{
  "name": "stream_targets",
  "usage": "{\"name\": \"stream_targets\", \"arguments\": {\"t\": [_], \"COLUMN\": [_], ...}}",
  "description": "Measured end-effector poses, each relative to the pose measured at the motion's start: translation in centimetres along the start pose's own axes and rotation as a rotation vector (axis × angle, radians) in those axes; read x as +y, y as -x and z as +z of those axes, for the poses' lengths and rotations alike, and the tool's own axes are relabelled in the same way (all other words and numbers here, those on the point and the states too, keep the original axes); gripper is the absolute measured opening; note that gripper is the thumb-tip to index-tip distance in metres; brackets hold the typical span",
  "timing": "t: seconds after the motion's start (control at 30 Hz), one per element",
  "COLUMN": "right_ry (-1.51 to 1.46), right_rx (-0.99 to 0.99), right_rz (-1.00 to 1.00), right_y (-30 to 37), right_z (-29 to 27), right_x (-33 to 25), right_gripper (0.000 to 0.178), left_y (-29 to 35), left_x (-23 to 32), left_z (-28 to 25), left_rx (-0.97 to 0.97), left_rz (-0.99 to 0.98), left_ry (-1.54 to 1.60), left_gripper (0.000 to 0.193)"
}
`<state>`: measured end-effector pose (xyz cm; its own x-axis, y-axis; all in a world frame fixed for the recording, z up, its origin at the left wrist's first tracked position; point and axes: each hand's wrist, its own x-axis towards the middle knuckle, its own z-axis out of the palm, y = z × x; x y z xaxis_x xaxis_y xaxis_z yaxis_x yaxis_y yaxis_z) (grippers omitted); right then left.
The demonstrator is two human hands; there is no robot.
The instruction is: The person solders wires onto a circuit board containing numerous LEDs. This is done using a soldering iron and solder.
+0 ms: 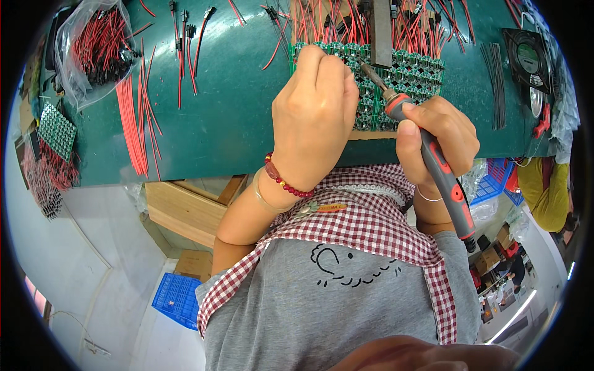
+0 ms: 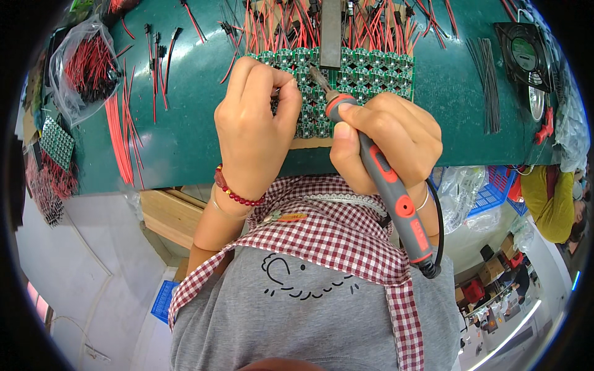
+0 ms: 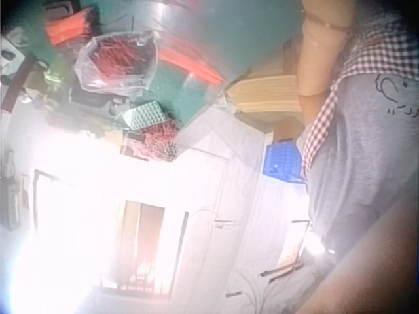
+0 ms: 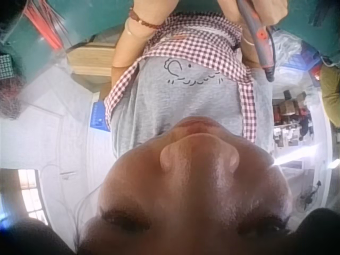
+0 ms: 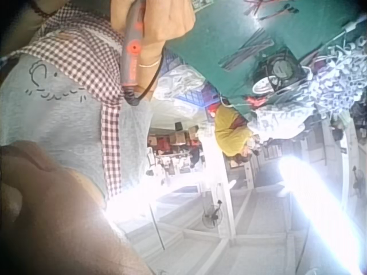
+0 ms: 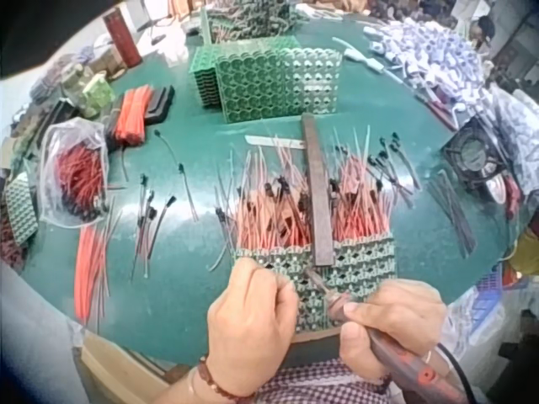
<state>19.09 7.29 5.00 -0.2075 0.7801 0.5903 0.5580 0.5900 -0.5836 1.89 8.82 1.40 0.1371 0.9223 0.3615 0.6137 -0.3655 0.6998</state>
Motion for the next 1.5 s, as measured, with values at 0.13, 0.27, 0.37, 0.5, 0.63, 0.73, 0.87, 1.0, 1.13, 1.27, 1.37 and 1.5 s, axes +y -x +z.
{"name": "stream_targets", "arguments": {"t": [0.13,0.27,0.37,0.5,0.63,0.73,0.87,1.0,1.13,1.27,1.37,1.5], "right_ry": [-0.002,0.001,-0.002,0.006,0.015,0.031,0.046,0.051,0.049,0.049,0.065,0.024], "right_rx": [0.006,0.017,0.007,-0.012,-0.006,-0.010,-0.034,-0.036,-0.034,-0.070,-0.066,-0.077], "right_rz": [0.008,-0.018,-0.020,-0.016,-0.030,-0.038,-0.024,-0.017,-0.023,-0.024,-0.064,-0.040], "right_y": [0.3,0.2,0.2,0.2,0.6,0.4,0.1,0.0,0.4,0.8,1.0,1.4], "right_z": [-0.1,0.1,0.1,-0.4,-0.1,0.2,0.1,0.1,-0.3,-1.6,-1.8,-1.6], "right_x": [-0.5,-0.3,-0.3,-0.6,-0.4,-0.5,-0.8,-0.8,-1.2,-1.9,-1.9,-1.7], "right_gripper": [0.017,0.017,0.016,0.016,0.016,0.016,0.015,0.017,0.019,0.021,0.022,0.023], "left_y": [0.2,0.0,-0.1,-0.2,-0.2,-0.4,-0.5,-0.6,-0.1,0.3,0.7,1.0], "left_x": [0.3,0.3,0.3,0.3,0.1,0.2,0.2,0.3,-0.1,0.4,0.4,0.1], "left_z": [-0.1,0.0,0.1,0.0,-0.2,-0.1,0.0,0.1,-0.1,-1.3,-1.5,-1.3], "left_rx": [0.047,0.047,0.042,0.056,0.062,0.033,0.012,0.009,0.010,0.069,0.041,-0.009], "left_rz": [-0.003,0.002,-0.002,0.002,0.023,0.007,-0.018,-0.012,-0.014,-0.079,-0.198,-0.101], "left_ry": [-0.021,-0.035,-0.035,-0.035,-0.055,-0.071,-0.057,-0.046,-0.051,0.023,0.134,0.099], "left_gripper": [0.015,0.015,0.015,0.014,0.014,0.013,0.012,0.011,0.010,0.009,0.010,0.013]}}
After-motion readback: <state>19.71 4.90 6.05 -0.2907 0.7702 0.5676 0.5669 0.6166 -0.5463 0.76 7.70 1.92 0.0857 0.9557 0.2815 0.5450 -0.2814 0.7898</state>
